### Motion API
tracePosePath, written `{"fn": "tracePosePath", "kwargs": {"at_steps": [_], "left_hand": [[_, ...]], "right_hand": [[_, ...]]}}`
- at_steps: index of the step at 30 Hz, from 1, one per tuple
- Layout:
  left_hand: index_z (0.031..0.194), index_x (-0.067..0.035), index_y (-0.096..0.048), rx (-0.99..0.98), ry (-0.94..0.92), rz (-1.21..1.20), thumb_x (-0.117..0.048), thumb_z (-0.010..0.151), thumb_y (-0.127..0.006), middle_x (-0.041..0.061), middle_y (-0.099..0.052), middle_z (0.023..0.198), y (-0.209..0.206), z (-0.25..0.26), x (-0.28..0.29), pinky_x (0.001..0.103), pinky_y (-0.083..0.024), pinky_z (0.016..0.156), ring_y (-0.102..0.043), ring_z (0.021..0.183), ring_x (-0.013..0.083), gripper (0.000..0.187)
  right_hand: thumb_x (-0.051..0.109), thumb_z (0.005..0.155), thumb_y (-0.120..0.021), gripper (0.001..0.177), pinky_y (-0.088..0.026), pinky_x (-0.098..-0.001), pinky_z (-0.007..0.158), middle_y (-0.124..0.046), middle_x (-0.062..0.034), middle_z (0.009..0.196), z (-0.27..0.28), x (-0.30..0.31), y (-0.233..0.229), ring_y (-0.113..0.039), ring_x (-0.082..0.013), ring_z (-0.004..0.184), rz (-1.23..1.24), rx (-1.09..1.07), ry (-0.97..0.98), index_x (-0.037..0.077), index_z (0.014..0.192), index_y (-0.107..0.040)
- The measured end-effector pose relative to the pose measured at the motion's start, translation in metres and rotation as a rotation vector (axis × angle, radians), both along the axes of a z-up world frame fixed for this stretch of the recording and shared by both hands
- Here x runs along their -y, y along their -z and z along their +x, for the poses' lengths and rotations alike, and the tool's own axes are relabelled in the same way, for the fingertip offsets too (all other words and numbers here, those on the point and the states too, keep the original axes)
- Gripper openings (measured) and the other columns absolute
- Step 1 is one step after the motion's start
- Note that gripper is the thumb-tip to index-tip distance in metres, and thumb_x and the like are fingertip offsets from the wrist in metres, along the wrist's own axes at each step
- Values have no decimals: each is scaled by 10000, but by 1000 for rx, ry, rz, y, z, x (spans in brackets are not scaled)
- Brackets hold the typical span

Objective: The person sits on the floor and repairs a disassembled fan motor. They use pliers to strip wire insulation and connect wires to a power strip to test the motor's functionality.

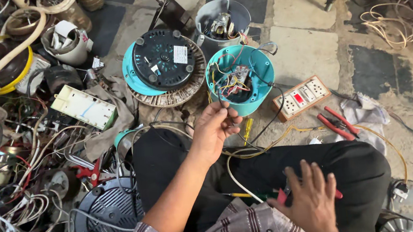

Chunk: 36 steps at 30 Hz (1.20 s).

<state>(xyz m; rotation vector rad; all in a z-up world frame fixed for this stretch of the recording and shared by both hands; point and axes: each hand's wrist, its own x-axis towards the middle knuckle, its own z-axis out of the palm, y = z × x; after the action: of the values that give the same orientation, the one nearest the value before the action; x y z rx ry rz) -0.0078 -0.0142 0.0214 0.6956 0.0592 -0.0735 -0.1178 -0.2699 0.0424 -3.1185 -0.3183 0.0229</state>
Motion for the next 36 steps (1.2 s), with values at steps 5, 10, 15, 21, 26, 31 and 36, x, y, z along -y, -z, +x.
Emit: {"fn": "tracePosePath", "kwargs": {"at_steps": [5,10,15,21,26,31,36], "left_hand": [[1125,-74,-619,-2,-66,100,-229,1061,-583,49,-696,979,-6,1,0,322,-594,736,-710,904,180,171],[1129,-68,-627,105,-149,444,-208,1032,-607,30,-701,952,-25,23,-15,286,-577,667,-675,868,127,172],[1118,-55,-621,146,-113,472,-193,1045,-614,32,-691,908,-44,65,-4,271,-549,649,-664,844,122,157],[1067,-84,-639,100,38,206,-239,1045,-543,20,-729,947,-16,96,24,264,-580,728,-694,863,118,184],[1045,-84,-639,64,137,107,-293,1107,-549,8,-672,868,34,91,14,242,-526,652,-670,748,121,236],[1130,-76,-675,114,173,283,-265,1078,-582,9,-680,865,33,93,9,239,-473,573,-650,727,104,217],[1224,-84,-691,57,217,333,-227,1023,-610,-4,-726,952,27,96,4,258,-567,653,-713,848,104,259]], "right_hand": [[634,620,-786,1013,-226,-599,1172,-294,-131,1618,-4,6,16,-254,-348,1481,-184,-155,-25,273,1505,-449],[635,497,-815,1119,-237,-577,1220,-308,-98,1613,-13,34,-14,-276,-346,1496,-183,-46,157,333,1502,-427],[762,346,-817,1350,-282,-611,1091,-295,-250,1571,-10,65,-25,-279,-470,1442,-81,113,179,202,1515,-439],[571,484,-797,1148,-386,-571,1107,-483,-215,1415,-2,71,-36,-450,-419,1360,109,160,76,86,1465,-451],[498,730,-737,907,-525,-525,886,-620,-232,1201,11,83,-27,-639,-413,1054,676,188,397,-5,1446,-497],[551,1078,-635,726,-564,-483,765,-683,-241,1025,60,83,22,-703,-357,854,2252,-254,233,-111,1366,-570],[522,921,-597,690,-580,-425,793,-699,-178,1078,93,13,28,-718,-318,943,1963,-340,407,-9,1355,-515]]}}
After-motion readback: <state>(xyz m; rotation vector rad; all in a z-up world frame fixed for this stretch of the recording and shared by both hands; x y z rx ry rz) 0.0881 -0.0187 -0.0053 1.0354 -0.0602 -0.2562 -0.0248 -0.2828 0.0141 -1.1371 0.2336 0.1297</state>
